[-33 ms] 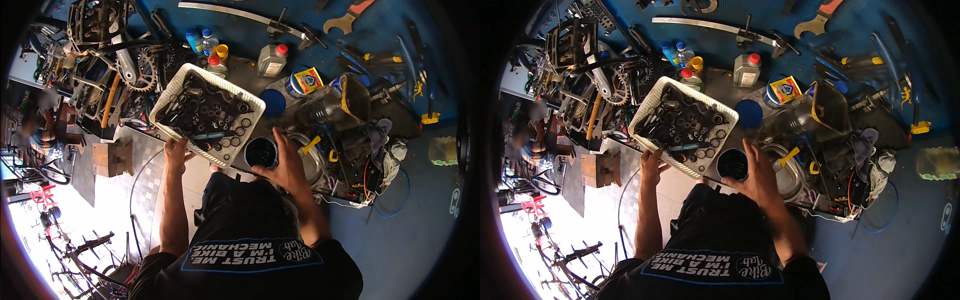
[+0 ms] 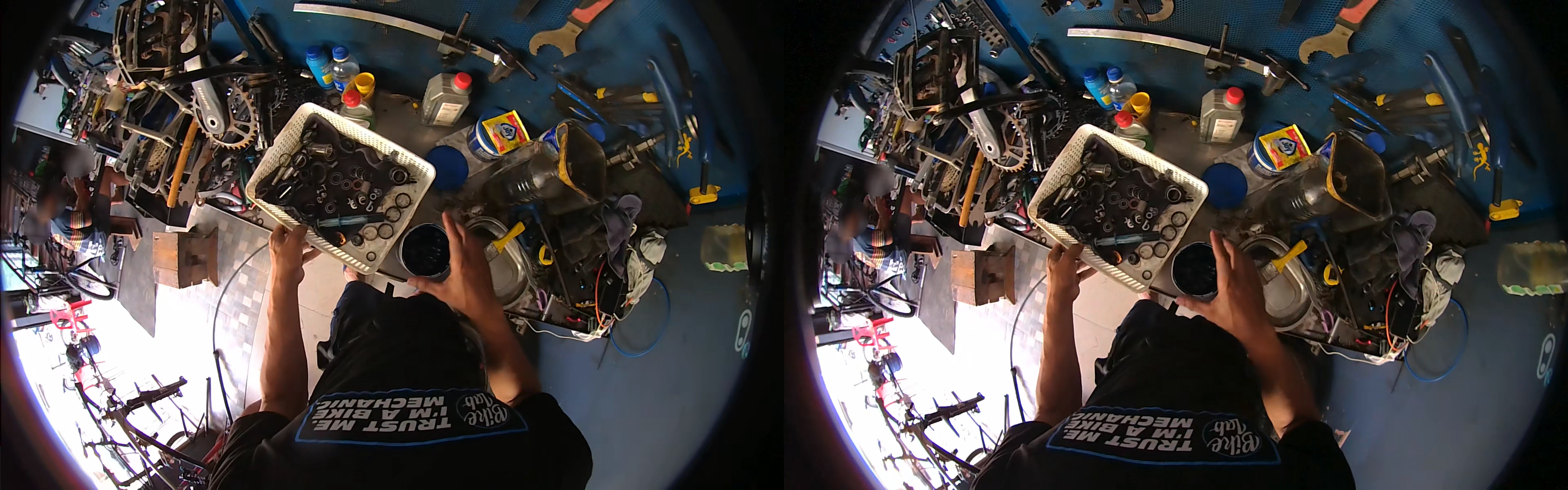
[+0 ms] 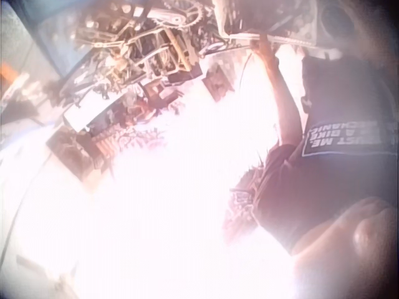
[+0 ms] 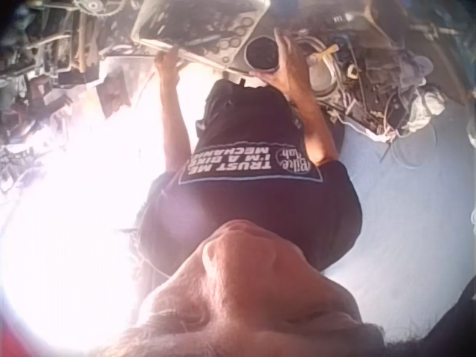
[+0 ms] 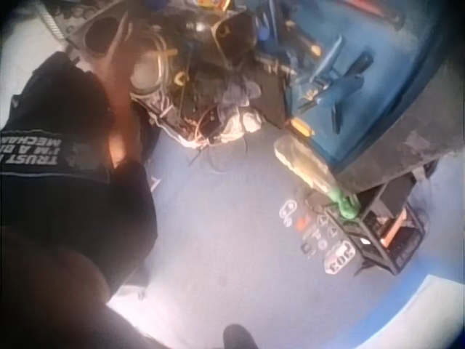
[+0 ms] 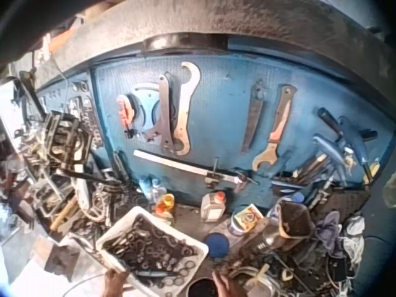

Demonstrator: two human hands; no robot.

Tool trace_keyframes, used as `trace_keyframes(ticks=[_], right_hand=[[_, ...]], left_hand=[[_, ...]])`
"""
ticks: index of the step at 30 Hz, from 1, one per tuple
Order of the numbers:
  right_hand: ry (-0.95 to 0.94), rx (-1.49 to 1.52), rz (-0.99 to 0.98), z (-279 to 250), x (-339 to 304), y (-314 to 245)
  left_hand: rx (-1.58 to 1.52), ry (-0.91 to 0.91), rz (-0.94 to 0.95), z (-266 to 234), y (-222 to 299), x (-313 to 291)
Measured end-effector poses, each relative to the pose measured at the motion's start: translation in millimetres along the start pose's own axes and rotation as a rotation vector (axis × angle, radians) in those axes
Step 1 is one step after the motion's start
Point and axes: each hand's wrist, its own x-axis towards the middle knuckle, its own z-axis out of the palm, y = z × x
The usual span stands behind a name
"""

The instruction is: The person sorts small bicycle parts from a white basket, picking up and inspecting individual items like bearings and washers. They place some items into a metal tray and handle a grease container, organizing the components on a cluttered workbench.

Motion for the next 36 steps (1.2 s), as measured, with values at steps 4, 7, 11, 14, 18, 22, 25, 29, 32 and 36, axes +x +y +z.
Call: trace_keyframes(ticks=[4, 7, 11, 14, 18, 22, 25, 29, 32, 36], right_hand=[[-0.008, -0.113, -0.010, 35.3, -10.1, 4.0], [0.051, -0.060, -0.016, 49.9, -9.1, 14.5], [0.066, -0.017, -0.014, 52.7, -9.0, 17.8], [0.108, -0.018, -0.007, 53.9, -9.8, 21.1], [0.133, 0.002, 0.006, 54.1, -9.7, 21.4], [0.148, -0.012, 0.008, 54.2, -9.8, 24.5], [0.133, 0.021, 0.039, 54.0, -10.1, 24.3], [0.132, -0.001, 0.020, 51.1, -6.9, 21.5], [0.149, -0.017, -0.029, 53.6, -7.1, 27.1], [0.123, -0.008, -0.006, 47.2, -6.9, 27.2]], left_hand=[[-0.033, -0.005, 0.018, 10.5, 7.8, -3.7], [-0.123, -0.019, 0.075, 11.5, 1.3, 2.2], [-0.291, -0.037, 0.108, 9.3, -11.6, 11.3], [-0.417, -0.177, 0.116, 12.2, -11.6, 11.3], [-0.376, -0.198, 0.266, 9.5, -35.8, 27.3], [-0.389, -0.254, 0.169, 10.5, -28.0, 23.8], [-0.519, -0.205, 0.132, 22.6, -22.6, 4.3], [-0.690, -0.238, 0.233, 14.1, -35.4, -6.0], [-0.768, -0.206, 0.200, -6.4, -56.5, -13.4], [-0.728, -0.143, 0.293, -30.2, -62.4, -46.7]])
